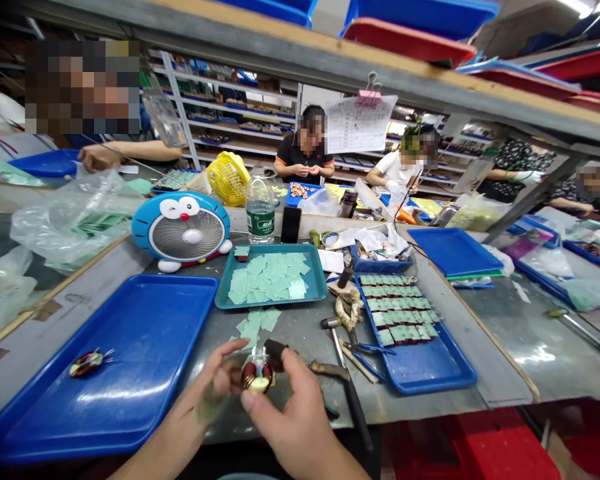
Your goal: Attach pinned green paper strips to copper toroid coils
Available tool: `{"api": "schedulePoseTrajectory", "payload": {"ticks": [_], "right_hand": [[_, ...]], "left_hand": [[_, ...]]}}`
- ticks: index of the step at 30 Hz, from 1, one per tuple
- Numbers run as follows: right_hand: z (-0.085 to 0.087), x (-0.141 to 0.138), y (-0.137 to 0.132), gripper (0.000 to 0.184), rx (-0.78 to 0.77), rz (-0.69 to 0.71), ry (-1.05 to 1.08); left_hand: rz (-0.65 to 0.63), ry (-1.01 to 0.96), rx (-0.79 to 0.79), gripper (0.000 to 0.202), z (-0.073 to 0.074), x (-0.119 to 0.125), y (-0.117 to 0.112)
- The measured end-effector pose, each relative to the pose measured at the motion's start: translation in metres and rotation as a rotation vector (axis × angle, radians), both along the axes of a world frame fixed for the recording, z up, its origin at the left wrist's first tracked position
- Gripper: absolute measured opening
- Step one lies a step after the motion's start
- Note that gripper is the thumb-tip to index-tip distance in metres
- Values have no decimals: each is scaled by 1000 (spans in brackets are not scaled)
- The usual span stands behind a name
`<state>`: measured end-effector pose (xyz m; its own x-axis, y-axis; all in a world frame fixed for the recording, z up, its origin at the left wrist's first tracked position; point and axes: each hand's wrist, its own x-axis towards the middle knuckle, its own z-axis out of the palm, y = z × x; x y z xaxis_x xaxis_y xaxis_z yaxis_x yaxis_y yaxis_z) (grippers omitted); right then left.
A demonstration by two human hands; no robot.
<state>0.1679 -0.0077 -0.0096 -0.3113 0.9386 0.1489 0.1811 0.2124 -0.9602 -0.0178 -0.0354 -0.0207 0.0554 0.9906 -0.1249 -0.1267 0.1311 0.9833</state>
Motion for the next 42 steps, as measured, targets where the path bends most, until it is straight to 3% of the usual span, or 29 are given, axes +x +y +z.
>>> {"api": "schedulePoseTrajectory", "payload": {"ticks": [3, 6, 10, 14, 18, 21, 25, 27, 30, 33, 38, 40, 42], "right_hand": [[-4, 3, -4, 29, -149, 16, -73], [-12, 10, -4, 28, -171, 36, -200], [-41, 39, 6, 40, -79, -65, -386], [-73, 77, 21, 26, 132, -122, -699], [-89, 108, 33, 23, 354, -227, -907], [-95, 129, 32, 29, 390, -318, -989], [-101, 137, 18, 36, 429, -211, -1015], [-105, 127, 13, 42, 456, -102, -1032], [-112, 108, 11, 42, 522, 34, -1076], [-114, 103, 12, 43, 488, 27, -1045], [-98, 116, 18, 30, 399, -196, -961], [-86, 107, 23, 22, 409, -148, -861], [-72, 85, 31, 20, 394, 11, -727]], "left_hand": [[-53, 465, 379, 54, -10, -10, -1], [-196, 668, 568, 28, -19, -12, 10], [-190, 684, 440, 25, -36, -7, 36], [-182, 691, 342, 26, -59, -3, 51], [-180, 677, 259, 29, -75, -3, 52], [-192, 664, 222, 34, -80, -6, 49], [-190, 653, 192, 52, -88, -8, 44], [-187, 650, 196, 61, -93, -9, 43], [-193, 654, 190, 60, -98, -9, 43], [-209, 653, 162, 58, -100, -11, 43], [-211, 640, 150, 61, -100, -12, 44], [-215, 644, 168, 60, -99, -11, 45], [-223, 644, 196, 60, -98, -11, 47]]}}
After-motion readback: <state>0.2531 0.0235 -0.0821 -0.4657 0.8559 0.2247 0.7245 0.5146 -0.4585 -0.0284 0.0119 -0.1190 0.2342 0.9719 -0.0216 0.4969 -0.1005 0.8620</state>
